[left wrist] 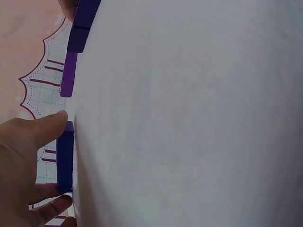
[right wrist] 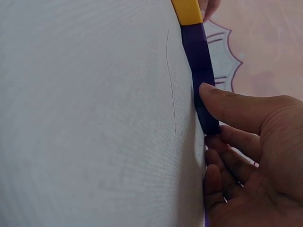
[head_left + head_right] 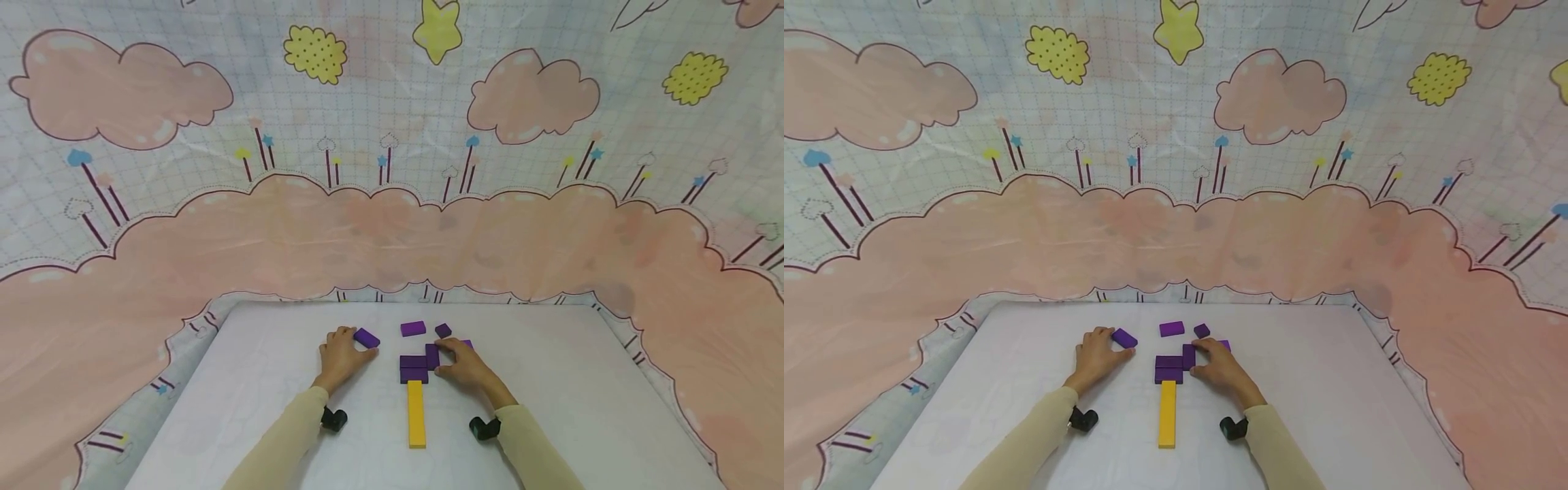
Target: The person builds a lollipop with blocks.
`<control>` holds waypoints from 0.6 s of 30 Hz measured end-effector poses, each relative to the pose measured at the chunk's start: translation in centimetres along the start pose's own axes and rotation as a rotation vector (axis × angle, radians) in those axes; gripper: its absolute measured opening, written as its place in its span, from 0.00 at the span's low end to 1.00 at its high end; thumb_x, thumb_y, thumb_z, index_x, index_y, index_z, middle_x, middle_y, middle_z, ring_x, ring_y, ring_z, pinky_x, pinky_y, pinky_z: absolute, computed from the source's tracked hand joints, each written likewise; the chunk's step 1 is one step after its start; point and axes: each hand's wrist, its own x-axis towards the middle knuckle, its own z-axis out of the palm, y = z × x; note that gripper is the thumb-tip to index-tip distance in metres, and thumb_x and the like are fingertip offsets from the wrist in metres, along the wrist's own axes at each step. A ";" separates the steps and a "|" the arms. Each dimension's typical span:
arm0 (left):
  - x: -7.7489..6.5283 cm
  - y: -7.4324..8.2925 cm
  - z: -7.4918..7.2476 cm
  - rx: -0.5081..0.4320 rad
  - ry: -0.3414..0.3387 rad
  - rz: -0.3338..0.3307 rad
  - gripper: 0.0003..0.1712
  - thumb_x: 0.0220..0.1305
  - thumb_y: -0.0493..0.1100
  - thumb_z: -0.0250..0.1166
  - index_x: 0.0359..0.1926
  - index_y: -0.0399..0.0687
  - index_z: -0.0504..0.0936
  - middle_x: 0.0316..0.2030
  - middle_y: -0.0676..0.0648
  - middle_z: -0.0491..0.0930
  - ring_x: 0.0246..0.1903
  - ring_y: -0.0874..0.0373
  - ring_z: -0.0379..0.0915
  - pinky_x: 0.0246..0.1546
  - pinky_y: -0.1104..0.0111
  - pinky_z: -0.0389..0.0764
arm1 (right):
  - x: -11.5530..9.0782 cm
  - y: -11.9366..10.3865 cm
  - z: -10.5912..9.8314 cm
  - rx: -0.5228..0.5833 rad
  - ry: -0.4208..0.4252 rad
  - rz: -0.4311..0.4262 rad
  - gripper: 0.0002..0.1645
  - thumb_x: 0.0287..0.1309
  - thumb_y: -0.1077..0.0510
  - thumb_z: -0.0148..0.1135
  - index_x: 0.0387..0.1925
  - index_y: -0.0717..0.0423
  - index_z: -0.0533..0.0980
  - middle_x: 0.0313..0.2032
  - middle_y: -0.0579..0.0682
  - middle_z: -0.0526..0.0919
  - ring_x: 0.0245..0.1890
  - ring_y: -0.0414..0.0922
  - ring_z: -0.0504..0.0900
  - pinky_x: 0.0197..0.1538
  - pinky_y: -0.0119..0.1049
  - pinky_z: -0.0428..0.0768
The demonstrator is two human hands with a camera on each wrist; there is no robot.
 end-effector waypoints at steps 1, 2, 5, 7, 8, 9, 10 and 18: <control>0.0 0.0 0.1 0.003 0.006 0.003 0.44 0.51 0.62 0.72 0.61 0.38 0.75 0.59 0.37 0.75 0.60 0.38 0.66 0.57 0.42 0.65 | 0.0 0.0 0.0 -0.004 0.000 -0.006 0.34 0.53 0.58 0.73 0.63 0.52 0.73 0.64 0.57 0.74 0.67 0.58 0.70 0.69 0.57 0.68; 0.0 -0.1 0.1 0.005 0.013 0.004 0.43 0.51 0.62 0.72 0.60 0.38 0.76 0.58 0.37 0.75 0.60 0.38 0.66 0.56 0.42 0.65 | 0.0 0.0 0.0 -0.004 -0.002 -0.005 0.34 0.53 0.58 0.73 0.63 0.52 0.73 0.64 0.57 0.74 0.67 0.58 0.70 0.69 0.57 0.67; 0.0 -0.1 0.2 0.008 0.030 0.012 0.41 0.51 0.61 0.72 0.58 0.38 0.78 0.57 0.38 0.76 0.58 0.39 0.67 0.54 0.43 0.66 | 0.0 0.0 0.0 -0.003 -0.003 -0.003 0.34 0.53 0.58 0.73 0.63 0.52 0.73 0.64 0.57 0.74 0.67 0.58 0.70 0.70 0.57 0.67; 0.1 -0.2 0.3 0.009 0.039 0.016 0.40 0.51 0.60 0.72 0.58 0.38 0.78 0.56 0.37 0.76 0.57 0.39 0.68 0.54 0.44 0.66 | 0.0 0.0 0.0 -0.004 0.001 -0.009 0.34 0.53 0.58 0.73 0.63 0.52 0.73 0.64 0.57 0.74 0.67 0.59 0.70 0.70 0.58 0.67; 0.1 -0.2 0.4 0.008 0.044 0.017 0.40 0.51 0.60 0.72 0.58 0.38 0.78 0.56 0.37 0.77 0.57 0.39 0.68 0.54 0.44 0.66 | 0.0 0.0 0.0 -0.002 0.003 -0.007 0.34 0.53 0.58 0.73 0.63 0.52 0.73 0.64 0.57 0.74 0.67 0.59 0.69 0.70 0.58 0.67; 0.1 -0.2 0.4 0.007 0.049 0.022 0.40 0.51 0.59 0.72 0.58 0.37 0.78 0.55 0.37 0.77 0.56 0.39 0.69 0.55 0.44 0.67 | 0.0 0.0 0.0 -0.002 0.002 -0.003 0.34 0.53 0.58 0.73 0.63 0.52 0.73 0.64 0.57 0.74 0.67 0.59 0.69 0.70 0.58 0.66; 0.1 -0.2 0.4 0.002 0.058 0.027 0.40 0.50 0.59 0.73 0.57 0.36 0.78 0.54 0.36 0.78 0.56 0.39 0.70 0.55 0.44 0.68 | 0.0 0.0 0.0 -0.003 0.000 0.000 0.34 0.53 0.58 0.73 0.63 0.52 0.73 0.64 0.57 0.74 0.67 0.59 0.69 0.70 0.58 0.67; -0.2 -0.2 0.4 -0.063 0.075 0.056 0.39 0.48 0.54 0.74 0.56 0.32 0.78 0.50 0.32 0.79 0.52 0.37 0.75 0.55 0.45 0.73 | -0.2 -0.1 0.1 0.005 -0.002 0.013 0.34 0.54 0.57 0.72 0.63 0.51 0.73 0.64 0.56 0.74 0.67 0.58 0.69 0.70 0.58 0.66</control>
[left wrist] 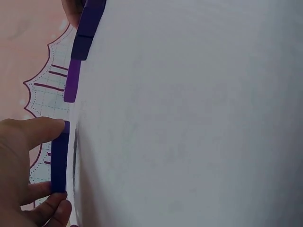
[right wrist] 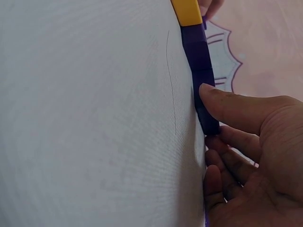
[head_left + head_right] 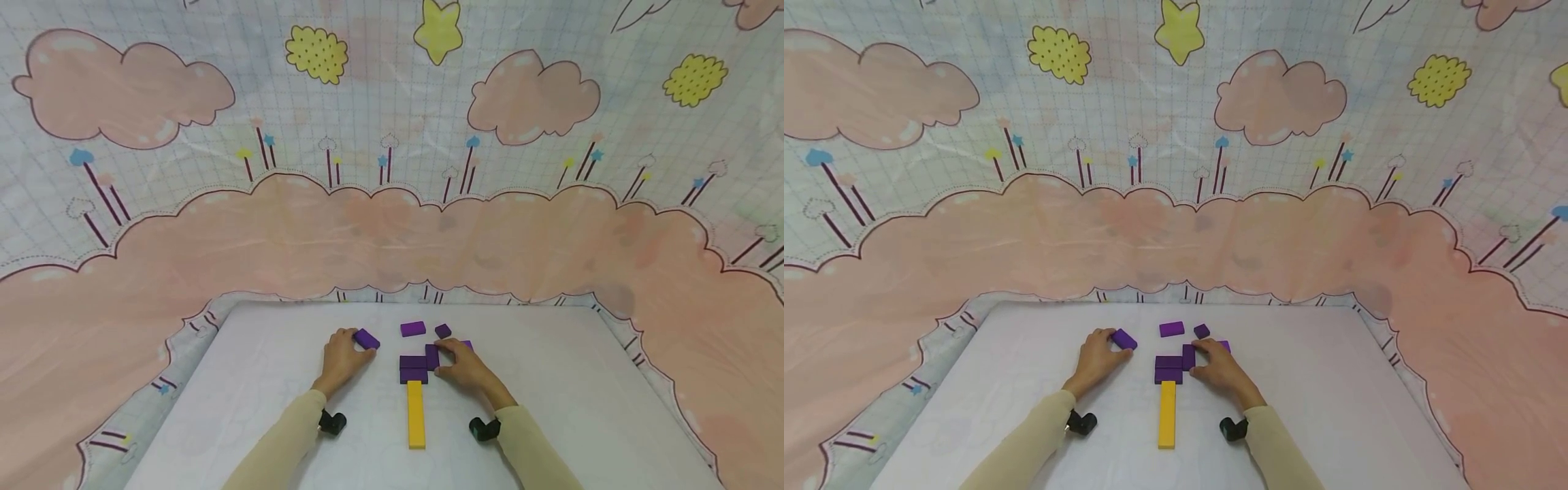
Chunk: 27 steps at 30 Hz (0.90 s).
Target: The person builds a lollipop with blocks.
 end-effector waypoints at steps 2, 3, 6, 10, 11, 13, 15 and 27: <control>-0.1 0.0 -0.1 -0.010 -0.005 0.002 0.39 0.48 0.54 0.74 0.57 0.32 0.77 0.51 0.32 0.79 0.52 0.37 0.75 0.56 0.45 0.74 | 0.0 0.0 0.0 0.001 0.003 -0.001 0.34 0.54 0.57 0.72 0.63 0.51 0.73 0.64 0.56 0.74 0.67 0.58 0.69 0.70 0.58 0.66; -0.1 0.0 -0.1 -0.018 -0.010 0.001 0.39 0.49 0.53 0.74 0.57 0.32 0.77 0.52 0.32 0.78 0.53 0.37 0.74 0.56 0.46 0.74 | 0.0 -0.1 0.0 0.000 0.002 0.001 0.34 0.54 0.57 0.72 0.63 0.51 0.73 0.64 0.56 0.74 0.67 0.58 0.69 0.70 0.58 0.66; -0.4 -0.2 -0.2 -0.051 -0.024 0.008 0.39 0.49 0.52 0.75 0.58 0.32 0.77 0.53 0.32 0.77 0.54 0.37 0.74 0.58 0.47 0.74 | -0.1 -0.2 -0.1 -0.001 -0.005 0.002 0.35 0.54 0.57 0.72 0.63 0.51 0.73 0.64 0.57 0.74 0.67 0.59 0.69 0.70 0.58 0.66; -0.7 -0.3 -0.2 -0.106 -0.050 0.058 0.38 0.49 0.48 0.75 0.58 0.33 0.76 0.52 0.34 0.77 0.54 0.39 0.74 0.60 0.48 0.74 | -0.1 -0.2 -0.2 -0.001 -0.002 0.008 0.35 0.54 0.57 0.72 0.64 0.51 0.72 0.65 0.57 0.73 0.68 0.58 0.69 0.70 0.58 0.66; -0.7 -0.3 -0.2 -0.110 -0.063 0.071 0.37 0.50 0.48 0.75 0.58 0.34 0.76 0.53 0.35 0.77 0.54 0.40 0.74 0.60 0.49 0.74 | -0.1 -0.2 -0.2 -0.004 0.000 0.006 0.35 0.54 0.57 0.72 0.64 0.51 0.72 0.65 0.57 0.73 0.67 0.58 0.69 0.70 0.58 0.66; -0.9 -0.4 -0.2 -0.123 -0.085 0.096 0.37 0.50 0.47 0.75 0.59 0.35 0.76 0.53 0.36 0.77 0.56 0.41 0.74 0.61 0.49 0.74 | -0.1 -0.2 -0.1 0.000 -0.001 0.011 0.34 0.55 0.57 0.72 0.64 0.50 0.72 0.65 0.56 0.73 0.68 0.58 0.69 0.70 0.57 0.66; -0.8 -0.4 -0.2 -0.129 -0.106 0.118 0.36 0.50 0.46 0.75 0.59 0.36 0.76 0.54 0.37 0.76 0.56 0.41 0.73 0.62 0.50 0.73 | 0.0 -0.3 -0.1 -0.006 -0.002 0.005 0.34 0.54 0.57 0.72 0.64 0.50 0.72 0.65 0.56 0.73 0.68 0.58 0.69 0.70 0.57 0.67; -0.8 -0.4 -0.5 -0.169 -0.231 0.228 0.35 0.54 0.43 0.73 0.62 0.38 0.74 0.58 0.38 0.75 0.58 0.42 0.73 0.64 0.49 0.71 | 0.1 -0.4 -0.1 -0.015 0.002 -0.002 0.34 0.54 0.57 0.72 0.64 0.51 0.73 0.65 0.57 0.73 0.67 0.59 0.69 0.69 0.58 0.67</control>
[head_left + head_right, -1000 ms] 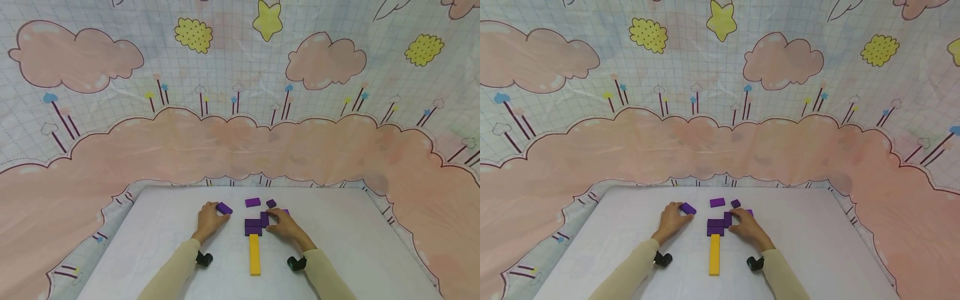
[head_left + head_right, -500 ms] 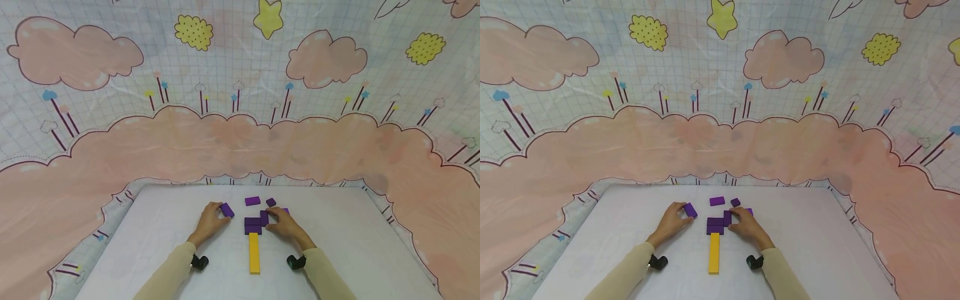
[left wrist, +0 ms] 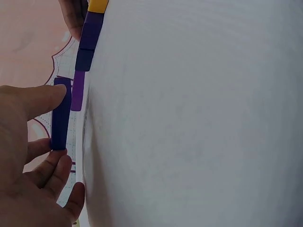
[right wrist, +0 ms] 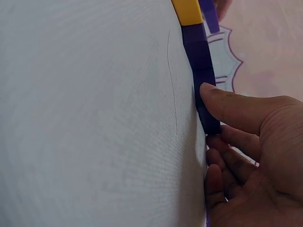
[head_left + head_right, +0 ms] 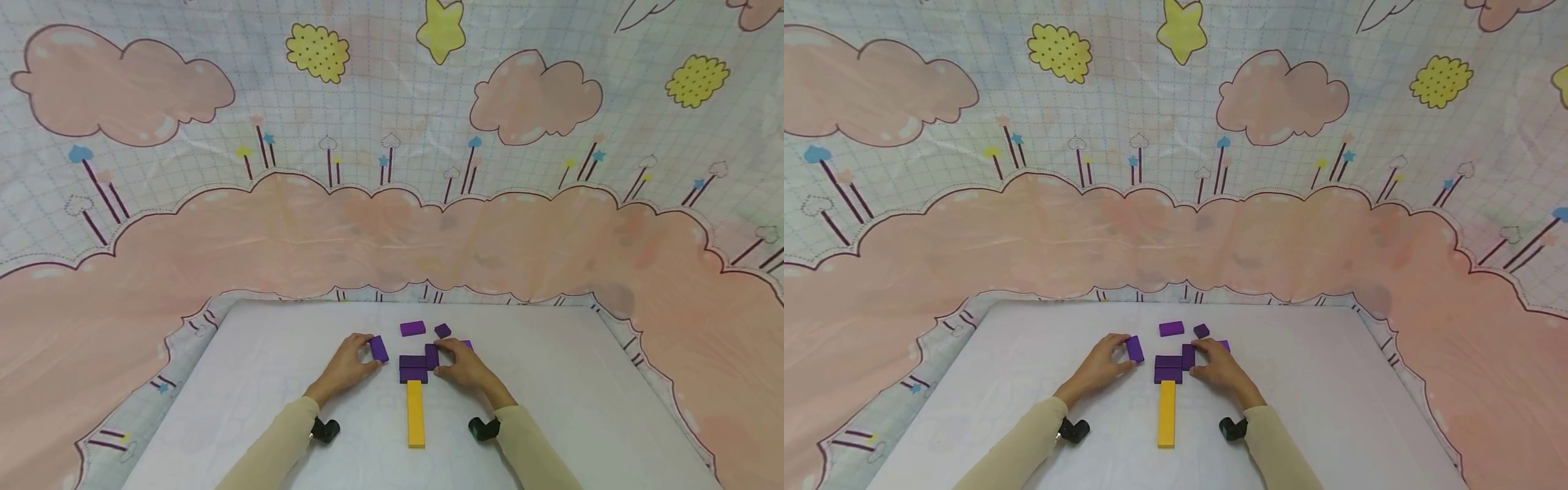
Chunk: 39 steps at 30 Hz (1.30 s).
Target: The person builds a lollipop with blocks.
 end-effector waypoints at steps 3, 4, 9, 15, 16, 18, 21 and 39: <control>0.0 0.2 0.0 -0.008 -0.026 -0.008 0.35 0.56 0.43 0.72 0.63 0.39 0.73 0.60 0.38 0.74 0.60 0.43 0.72 0.66 0.49 0.70 | 0.0 -0.1 0.0 0.003 -0.002 0.001 0.34 0.55 0.57 0.71 0.64 0.51 0.72 0.65 0.57 0.73 0.67 0.58 0.69 0.70 0.58 0.67; 0.0 0.3 0.0 -0.005 -0.032 -0.007 0.35 0.56 0.44 0.72 0.64 0.39 0.72 0.60 0.38 0.74 0.60 0.43 0.72 0.66 0.49 0.70 | 0.0 -0.1 -0.1 0.005 -0.002 0.003 0.34 0.55 0.57 0.71 0.64 0.51 0.72 0.65 0.56 0.73 0.67 0.58 0.69 0.70 0.58 0.67; 0.2 0.4 0.1 0.004 -0.060 0.000 0.36 0.57 0.43 0.72 0.65 0.39 0.71 0.62 0.38 0.73 0.60 0.44 0.71 0.67 0.49 0.69 | 0.1 0.1 0.0 0.011 0.000 -0.002 0.34 0.55 0.57 0.71 0.64 0.51 0.72 0.65 0.56 0.73 0.68 0.58 0.69 0.70 0.58 0.67; 0.5 0.3 0.4 0.012 -0.076 0.026 0.35 0.58 0.43 0.71 0.65 0.39 0.71 0.62 0.38 0.72 0.61 0.44 0.70 0.68 0.50 0.68 | 0.2 0.3 0.1 0.018 -0.001 -0.008 0.34 0.55 0.57 0.72 0.64 0.51 0.72 0.65 0.56 0.73 0.68 0.58 0.69 0.70 0.57 0.67; 0.5 0.3 0.4 0.014 -0.077 0.030 0.35 0.58 0.43 0.71 0.65 0.39 0.71 0.62 0.38 0.72 0.62 0.43 0.70 0.68 0.50 0.68 | 0.2 0.2 0.1 0.020 -0.003 -0.004 0.35 0.55 0.57 0.72 0.64 0.51 0.72 0.65 0.56 0.73 0.68 0.58 0.69 0.70 0.57 0.66; 0.5 0.3 0.5 0.026 -0.086 0.033 0.35 0.59 0.43 0.70 0.65 0.40 0.71 0.62 0.39 0.72 0.62 0.43 0.69 0.68 0.50 0.68 | 0.2 0.2 0.1 0.016 -0.005 -0.002 0.35 0.55 0.57 0.72 0.64 0.51 0.72 0.65 0.57 0.73 0.68 0.58 0.69 0.70 0.58 0.67; 0.6 0.5 0.5 0.036 -0.100 0.035 0.34 0.59 0.44 0.70 0.65 0.41 0.71 0.62 0.39 0.72 0.62 0.43 0.68 0.68 0.48 0.67 | 0.1 0.1 0.1 0.016 -0.007 0.001 0.35 0.54 0.57 0.72 0.64 0.51 0.72 0.65 0.57 0.73 0.67 0.58 0.69 0.70 0.58 0.67; 1.1 1.2 1.2 0.139 -0.184 0.077 0.34 0.60 0.46 0.69 0.65 0.42 0.71 0.61 0.40 0.73 0.63 0.43 0.66 0.68 0.47 0.63 | 0.1 0.4 0.2 0.038 -0.003 -0.007 0.35 0.54 0.57 0.72 0.64 0.51 0.73 0.65 0.57 0.73 0.68 0.59 0.68 0.70 0.59 0.65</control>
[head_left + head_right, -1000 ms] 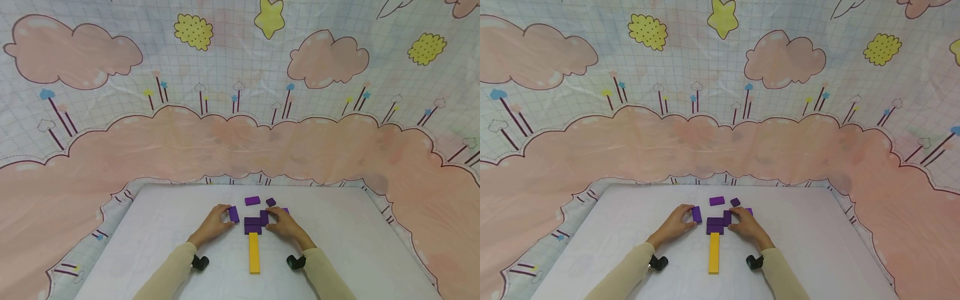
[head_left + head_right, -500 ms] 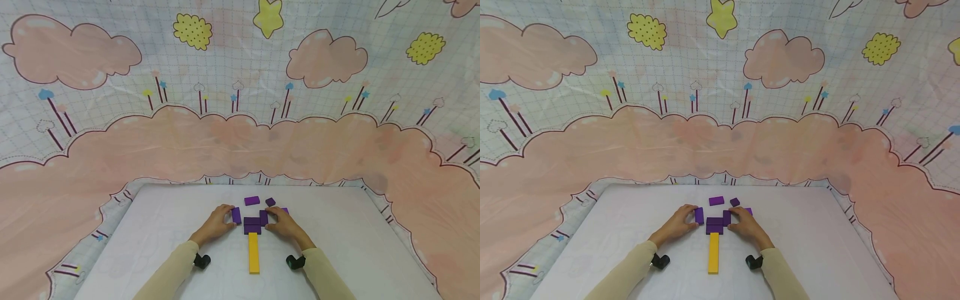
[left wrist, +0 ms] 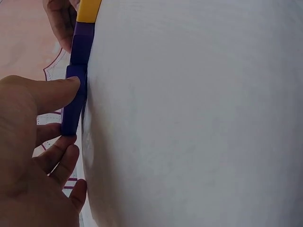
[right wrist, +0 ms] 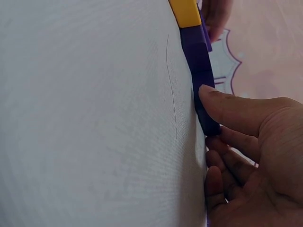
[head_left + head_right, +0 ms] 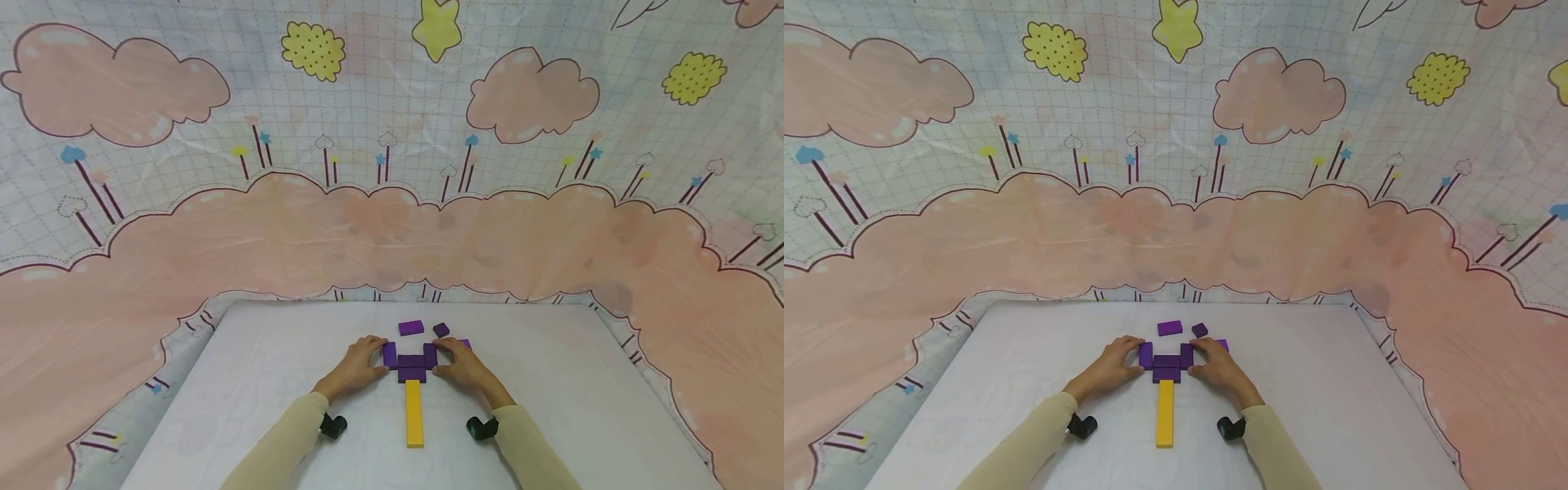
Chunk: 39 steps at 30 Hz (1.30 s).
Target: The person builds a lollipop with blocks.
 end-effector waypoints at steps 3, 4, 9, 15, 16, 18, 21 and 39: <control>0.1 0.0 0.1 0.014 -0.014 0.003 0.34 0.60 0.46 0.69 0.66 0.42 0.71 0.62 0.40 0.73 0.64 0.43 0.66 0.68 0.47 0.63 | 0.0 0.0 0.0 -0.001 0.000 0.012 0.35 0.54 0.57 0.72 0.64 0.50 0.73 0.66 0.56 0.72 0.68 0.58 0.68 0.70 0.59 0.65; 0.1 0.0 0.1 0.017 -0.019 0.004 0.34 0.60 0.46 0.69 0.66 0.42 0.71 0.62 0.40 0.73 0.64 0.43 0.66 0.68 0.48 0.63 | 0.0 0.0 0.0 -0.005 0.002 0.014 0.35 0.54 0.57 0.72 0.64 0.50 0.73 0.66 0.56 0.73 0.68 0.58 0.68 0.70 0.59 0.65; 0.0 0.1 0.1 0.034 -0.041 -0.003 0.34 0.62 0.46 0.68 0.67 0.43 0.70 0.63 0.40 0.72 0.65 0.43 0.65 0.68 0.48 0.62 | 0.0 -0.1 0.1 -0.004 0.003 0.019 0.35 0.53 0.58 0.73 0.63 0.51 0.73 0.65 0.57 0.73 0.68 0.59 0.68 0.71 0.59 0.65; 0.0 0.2 0.1 0.045 -0.062 -0.012 0.34 0.63 0.46 0.67 0.68 0.44 0.69 0.64 0.40 0.71 0.66 0.43 0.64 0.69 0.48 0.61 | -0.1 0.0 0.1 -0.003 0.008 0.008 0.34 0.53 0.58 0.72 0.63 0.51 0.73 0.65 0.56 0.73 0.68 0.59 0.68 0.70 0.59 0.65; 0.0 0.2 0.1 0.047 -0.064 -0.013 0.34 0.63 0.47 0.67 0.68 0.44 0.69 0.64 0.40 0.71 0.66 0.43 0.64 0.69 0.48 0.61 | -0.1 0.0 0.1 -0.002 0.010 0.005 0.34 0.53 0.58 0.72 0.63 0.51 0.73 0.64 0.56 0.74 0.68 0.59 0.68 0.70 0.59 0.65; 0.0 0.2 0.1 0.050 -0.066 -0.013 0.34 0.64 0.47 0.66 0.68 0.44 0.69 0.65 0.40 0.70 0.66 0.43 0.63 0.70 0.48 0.60 | -0.1 0.0 0.1 0.000 0.008 0.006 0.34 0.53 0.58 0.73 0.62 0.51 0.73 0.65 0.56 0.74 0.68 0.59 0.68 0.71 0.58 0.65; 0.1 0.1 0.0 0.054 -0.071 -0.019 0.34 0.64 0.47 0.66 0.69 0.44 0.69 0.65 0.41 0.70 0.67 0.43 0.63 0.70 0.48 0.59 | -0.1 0.0 0.1 0.005 0.009 0.003 0.34 0.53 0.58 0.73 0.62 0.51 0.74 0.64 0.56 0.74 0.68 0.59 0.68 0.71 0.58 0.65; 0.1 0.0 0.0 0.050 -0.072 -0.009 0.33 0.65 0.48 0.66 0.68 0.46 0.69 0.66 0.41 0.70 0.67 0.43 0.63 0.70 0.46 0.59 | 0.0 -0.1 0.1 0.006 0.011 0.003 0.34 0.53 0.58 0.72 0.63 0.51 0.73 0.64 0.56 0.74 0.68 0.58 0.69 0.70 0.58 0.66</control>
